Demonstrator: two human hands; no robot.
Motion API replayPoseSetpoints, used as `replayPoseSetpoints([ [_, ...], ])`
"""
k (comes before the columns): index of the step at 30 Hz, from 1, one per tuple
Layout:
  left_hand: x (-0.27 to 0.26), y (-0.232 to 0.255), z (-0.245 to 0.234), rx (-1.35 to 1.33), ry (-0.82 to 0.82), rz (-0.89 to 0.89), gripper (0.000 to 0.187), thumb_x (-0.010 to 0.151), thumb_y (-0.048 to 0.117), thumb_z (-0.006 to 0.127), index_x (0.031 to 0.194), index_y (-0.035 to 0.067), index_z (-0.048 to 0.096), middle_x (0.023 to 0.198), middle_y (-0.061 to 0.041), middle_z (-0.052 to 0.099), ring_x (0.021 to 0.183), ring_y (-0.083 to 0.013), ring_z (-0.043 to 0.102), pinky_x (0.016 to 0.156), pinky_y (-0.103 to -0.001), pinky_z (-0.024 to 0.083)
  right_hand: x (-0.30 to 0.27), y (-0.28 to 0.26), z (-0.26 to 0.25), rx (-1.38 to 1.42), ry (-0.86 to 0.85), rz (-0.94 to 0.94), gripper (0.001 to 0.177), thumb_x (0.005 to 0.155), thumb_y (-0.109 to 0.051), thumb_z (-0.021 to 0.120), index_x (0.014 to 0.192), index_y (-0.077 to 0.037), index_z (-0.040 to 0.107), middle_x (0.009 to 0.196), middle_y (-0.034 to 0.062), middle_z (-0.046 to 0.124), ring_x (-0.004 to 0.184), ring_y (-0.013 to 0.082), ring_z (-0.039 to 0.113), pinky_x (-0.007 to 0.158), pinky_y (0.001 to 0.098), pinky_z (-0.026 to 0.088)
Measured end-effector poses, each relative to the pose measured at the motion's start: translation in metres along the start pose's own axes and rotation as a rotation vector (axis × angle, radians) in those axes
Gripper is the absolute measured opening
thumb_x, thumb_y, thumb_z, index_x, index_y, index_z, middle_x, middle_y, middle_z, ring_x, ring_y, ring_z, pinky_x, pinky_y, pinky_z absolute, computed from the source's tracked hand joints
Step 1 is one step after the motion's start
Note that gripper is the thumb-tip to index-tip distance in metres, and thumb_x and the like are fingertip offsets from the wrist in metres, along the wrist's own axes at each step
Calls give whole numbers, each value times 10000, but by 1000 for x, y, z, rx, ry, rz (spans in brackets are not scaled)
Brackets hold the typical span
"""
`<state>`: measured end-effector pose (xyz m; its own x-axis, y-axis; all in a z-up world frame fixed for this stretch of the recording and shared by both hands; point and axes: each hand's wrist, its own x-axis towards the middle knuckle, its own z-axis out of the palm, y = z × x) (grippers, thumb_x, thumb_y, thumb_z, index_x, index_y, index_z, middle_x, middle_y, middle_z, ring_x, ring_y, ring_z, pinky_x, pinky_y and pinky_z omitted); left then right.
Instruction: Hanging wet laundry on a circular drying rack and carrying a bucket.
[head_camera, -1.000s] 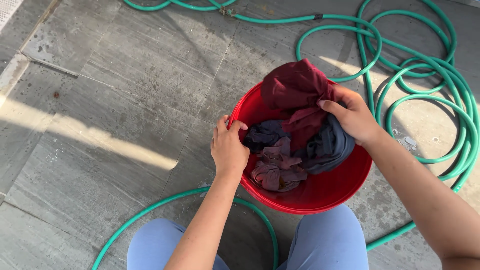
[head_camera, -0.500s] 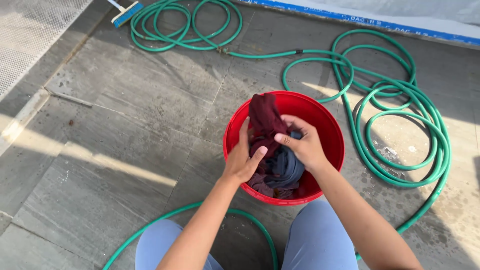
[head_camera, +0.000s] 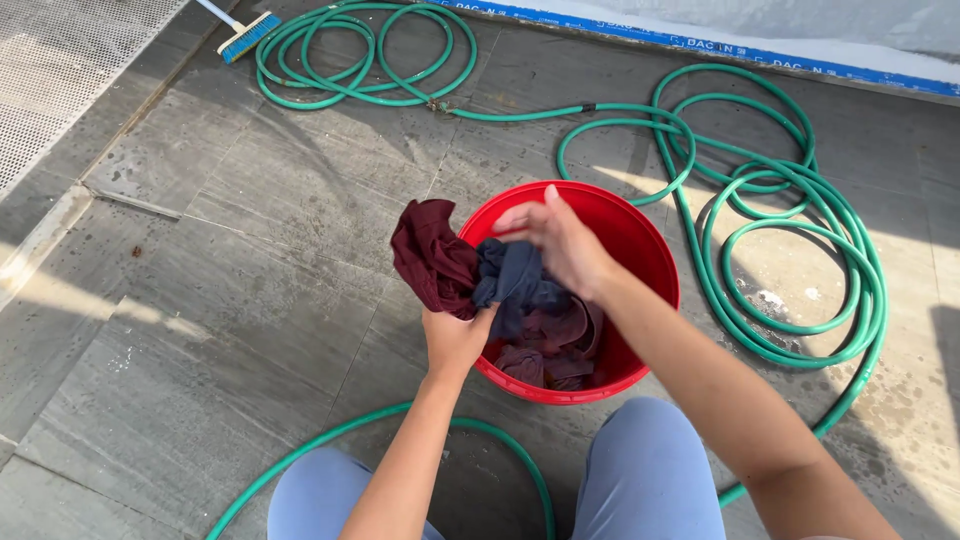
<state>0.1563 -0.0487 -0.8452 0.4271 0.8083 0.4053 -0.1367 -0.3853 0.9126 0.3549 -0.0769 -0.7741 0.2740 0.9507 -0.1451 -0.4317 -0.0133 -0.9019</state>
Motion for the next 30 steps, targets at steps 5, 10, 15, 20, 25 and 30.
replayPoseSetpoints([
  [5, -15, -23, 13, 454, 186, 120, 346, 785, 167, 848, 1070, 20, 720, 1038, -179, 747, 979, -396, 717, 870, -445, 557, 100, 141, -197, -1419, 154, 61, 311, 987, -269, 473, 1028, -8, 638, 901, 170, 641, 862, 324, 627, 755, 406, 513],
  [10, -10, -19, 20, 592, 237, 73, 830, 712, 141, 824, 1390, -92, 406, 1309, -315, 539, 1107, -502, 598, 890, -511, 528, 113, 218, -232, -2030, -382, 476, 361, 856, -332, 638, 1140, -157, 776, 1171, 149, 733, 1091, 341, 710, 914, 447, 580],
  [15, -11, -18, 26, 652, 189, 57, 766, 756, 93, 788, 1410, -47, 416, 1390, -283, 517, 1159, -487, 604, 915, -485, 550, 112, 214, -229, -1964, -274, 541, 411, 877, -401, 633, 1214, -186, 732, 1269, 129, 692, 1183, 332, 666, 979, 445, 554],
  [20, -7, -3, 23, 684, 123, -18, 826, 701, 85, 791, 1405, -72, 387, 1388, -287, 491, 1176, -485, 589, 909, -479, 554, 88, 193, -213, -1894, -166, 640, 469, 899, -471, 631, 1288, -215, 689, 1367, 107, 653, 1276, 323, 624, 1045, 443, 529],
  [25, -5, -9, 24, 722, 75, -74, 871, 720, 134, 823, 1424, -75, 354, 1431, -284, 451, 1212, -473, 568, 914, -482, 551, 15, 38, -143, -1763, 109, -51, 506, 641, -93, 800, 1086, -30, 567, 1110, 207, 628, 1022, 406, 660, 866, 485, 543],
  [30, 1, 3, 18, 646, 21, -208, 936, 688, 150, 849, 1431, -78, 328, 1443, -291, 436, 1229, -491, 533, 913, -507, 521, -64, -98, -55, -1297, 360, -506, 364, 748, 44, 622, 1094, -41, 549, 1047, 179, 597, 934, 362, 605, 794, 409, 495],
])
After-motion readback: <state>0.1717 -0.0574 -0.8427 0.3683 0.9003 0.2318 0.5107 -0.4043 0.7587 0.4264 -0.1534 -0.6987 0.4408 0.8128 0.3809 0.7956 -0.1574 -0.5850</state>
